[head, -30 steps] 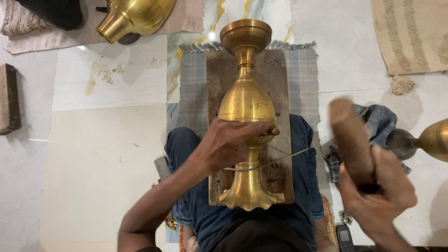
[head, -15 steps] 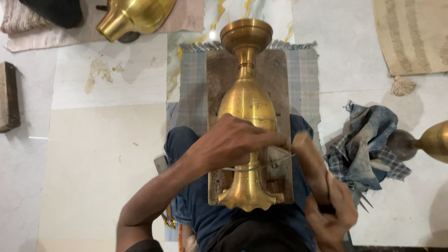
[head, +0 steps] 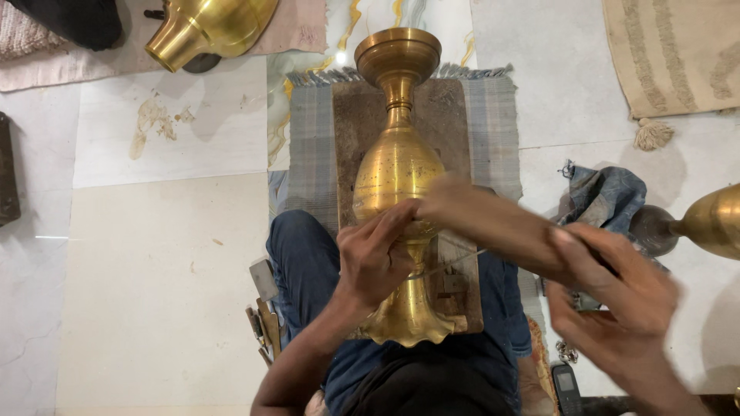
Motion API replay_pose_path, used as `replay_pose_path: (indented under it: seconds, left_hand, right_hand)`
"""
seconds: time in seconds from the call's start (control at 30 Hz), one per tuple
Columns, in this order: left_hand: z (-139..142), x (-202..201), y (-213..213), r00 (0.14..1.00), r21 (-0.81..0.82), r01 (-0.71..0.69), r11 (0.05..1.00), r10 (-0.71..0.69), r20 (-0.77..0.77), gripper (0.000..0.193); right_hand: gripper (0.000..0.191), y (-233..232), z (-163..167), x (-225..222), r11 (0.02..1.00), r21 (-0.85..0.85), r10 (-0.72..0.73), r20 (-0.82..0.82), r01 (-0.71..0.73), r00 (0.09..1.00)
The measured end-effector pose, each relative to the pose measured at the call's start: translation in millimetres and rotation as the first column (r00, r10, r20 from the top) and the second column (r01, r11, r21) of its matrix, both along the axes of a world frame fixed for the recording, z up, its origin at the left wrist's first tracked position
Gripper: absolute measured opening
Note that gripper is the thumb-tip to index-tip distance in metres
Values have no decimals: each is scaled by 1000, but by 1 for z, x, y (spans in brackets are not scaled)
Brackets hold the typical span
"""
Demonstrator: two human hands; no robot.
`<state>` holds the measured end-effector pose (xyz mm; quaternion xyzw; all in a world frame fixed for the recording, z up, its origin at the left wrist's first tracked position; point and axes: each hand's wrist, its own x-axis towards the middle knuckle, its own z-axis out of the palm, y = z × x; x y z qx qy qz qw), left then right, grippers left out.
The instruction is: The person sits on the floor with a brass vessel resting on a wooden board and uses a small punch held against the vessel with one hand while striking it with a wooden mallet in the other hand, repeatedly repositioning the punch to work the vessel's surface.
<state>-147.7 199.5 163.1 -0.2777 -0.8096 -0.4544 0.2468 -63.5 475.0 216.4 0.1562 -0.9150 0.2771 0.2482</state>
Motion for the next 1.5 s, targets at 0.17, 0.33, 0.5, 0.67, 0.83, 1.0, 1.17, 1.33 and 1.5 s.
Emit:
replay_pose_path:
  seconds: [0.17,0.33,0.5,0.67,0.83,1.0,1.17,1.33,1.5]
  left_hand:
    - [-18,9,4,990,8,-141,990,141,10,34]
    - [-25,10,13,975,144,-223,964,223,21,22]
    - [-21,14,10,962,71,-271,960,273,-18,11]
    - [-16,13,6,991,31,-120,992,119,54,28]
    - [0,7,12,988,59,-98,993,90,127,53]
    - [23,6,17,987,-37,-76,996,80,142,62]
    - [30,4,14,978,-74,-43,996,57,199,65]
    - [19,6,17,981,-84,-107,991,119,153,60]
    - [3,13,18,972,-23,-190,982,191,138,58]
  right_hand:
    - [73,7,75,-17,821,558,17,187,-120,982]
    - [82,-3,91,-30,729,664,-2,245,-167,969]
    - [65,-2,74,-32,892,430,87,145,-142,986]
    - [66,3,72,-30,941,297,133,114,-162,984]
    - [70,-3,76,-32,805,594,-111,177,-16,978]
    - [65,-7,59,-36,996,10,-87,247,88,965]
    - [61,12,51,-40,985,-162,87,156,-62,984]
    - [56,24,58,-50,954,279,67,143,-106,987]
    - [67,15,74,-52,857,494,39,221,-146,974]
